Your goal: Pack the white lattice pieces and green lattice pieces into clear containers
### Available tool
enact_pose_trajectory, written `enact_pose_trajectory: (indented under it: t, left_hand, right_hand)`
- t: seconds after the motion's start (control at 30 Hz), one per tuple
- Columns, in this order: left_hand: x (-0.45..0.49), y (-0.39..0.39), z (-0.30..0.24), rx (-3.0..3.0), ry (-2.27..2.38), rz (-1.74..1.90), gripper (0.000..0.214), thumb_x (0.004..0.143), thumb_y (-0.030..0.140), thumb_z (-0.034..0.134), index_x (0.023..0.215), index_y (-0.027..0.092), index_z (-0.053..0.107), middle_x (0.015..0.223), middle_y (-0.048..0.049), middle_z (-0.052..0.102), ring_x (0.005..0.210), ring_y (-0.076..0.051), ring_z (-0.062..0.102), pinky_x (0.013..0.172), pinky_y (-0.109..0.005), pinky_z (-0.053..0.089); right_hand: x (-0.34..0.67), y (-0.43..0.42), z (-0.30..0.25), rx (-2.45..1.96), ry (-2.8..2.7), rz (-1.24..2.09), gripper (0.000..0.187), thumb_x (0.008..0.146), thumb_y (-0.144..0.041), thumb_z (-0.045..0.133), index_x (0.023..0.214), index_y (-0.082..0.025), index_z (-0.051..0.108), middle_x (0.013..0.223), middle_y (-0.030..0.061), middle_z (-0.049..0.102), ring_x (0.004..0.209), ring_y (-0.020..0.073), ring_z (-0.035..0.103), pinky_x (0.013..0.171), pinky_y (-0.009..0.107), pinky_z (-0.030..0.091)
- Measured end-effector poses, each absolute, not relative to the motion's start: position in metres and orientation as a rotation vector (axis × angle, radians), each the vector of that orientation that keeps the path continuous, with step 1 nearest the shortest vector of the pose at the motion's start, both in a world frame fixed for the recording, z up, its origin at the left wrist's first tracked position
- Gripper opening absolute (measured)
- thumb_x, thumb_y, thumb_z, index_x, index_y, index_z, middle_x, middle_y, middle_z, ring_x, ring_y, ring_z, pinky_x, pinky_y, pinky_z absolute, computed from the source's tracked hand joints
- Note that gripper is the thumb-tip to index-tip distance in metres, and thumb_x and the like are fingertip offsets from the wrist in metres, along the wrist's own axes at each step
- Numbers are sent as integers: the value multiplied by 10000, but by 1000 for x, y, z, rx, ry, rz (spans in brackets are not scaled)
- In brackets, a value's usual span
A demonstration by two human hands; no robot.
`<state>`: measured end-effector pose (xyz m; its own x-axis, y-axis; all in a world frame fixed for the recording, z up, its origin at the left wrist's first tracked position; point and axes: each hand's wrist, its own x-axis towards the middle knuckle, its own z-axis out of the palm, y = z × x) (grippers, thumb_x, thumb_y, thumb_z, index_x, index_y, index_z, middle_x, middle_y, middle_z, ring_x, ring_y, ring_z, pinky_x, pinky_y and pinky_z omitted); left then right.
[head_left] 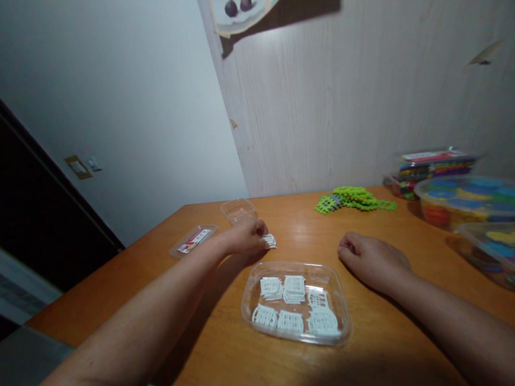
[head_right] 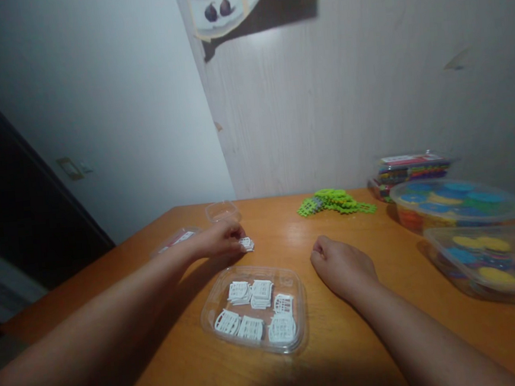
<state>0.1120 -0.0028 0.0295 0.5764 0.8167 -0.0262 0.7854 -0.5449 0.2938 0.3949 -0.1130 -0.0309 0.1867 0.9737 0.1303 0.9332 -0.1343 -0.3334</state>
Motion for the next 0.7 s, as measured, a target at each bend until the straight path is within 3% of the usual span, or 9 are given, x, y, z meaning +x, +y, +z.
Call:
enact_pose_trajectory:
  t: [0.2, 0.4, 0.7]
  left_hand:
    - [108, -3, 34, 2597, 1246, 305, 195, 748, 263, 657, 893, 133, 661, 832, -41, 666, 741, -153, 573, 658, -257, 412]
    - [126, -47, 61, 2704, 980, 458, 237, 823, 364, 673, 953, 165, 672, 958, -59, 677, 873, -168, 583, 801, -301, 444]
    - [158, -118, 62, 2828, 874, 202, 287, 799, 384, 712, 1015, 196, 691, 987, -65, 655, 951, -220, 548, 829, -343, 427]
  right_hand:
    - [396, -111, -34, -2118, -1811, 154, 258, 911, -411, 423, 878, -258, 628, 844, 44, 724, 746, 212, 634, 541, 287, 264]
    - [396, -110, -35, -2134, -1796, 141, 268, 910, -432, 422, 890, -274, 637, 856, 37, 731, 758, 218, 636, 544, 288, 273]
    - [395, -111, -35, -2135, -1791, 100, 261, 905, -433, 434, 899, -279, 645, 874, 36, 741, 775, 230, 644, 537, 294, 263]
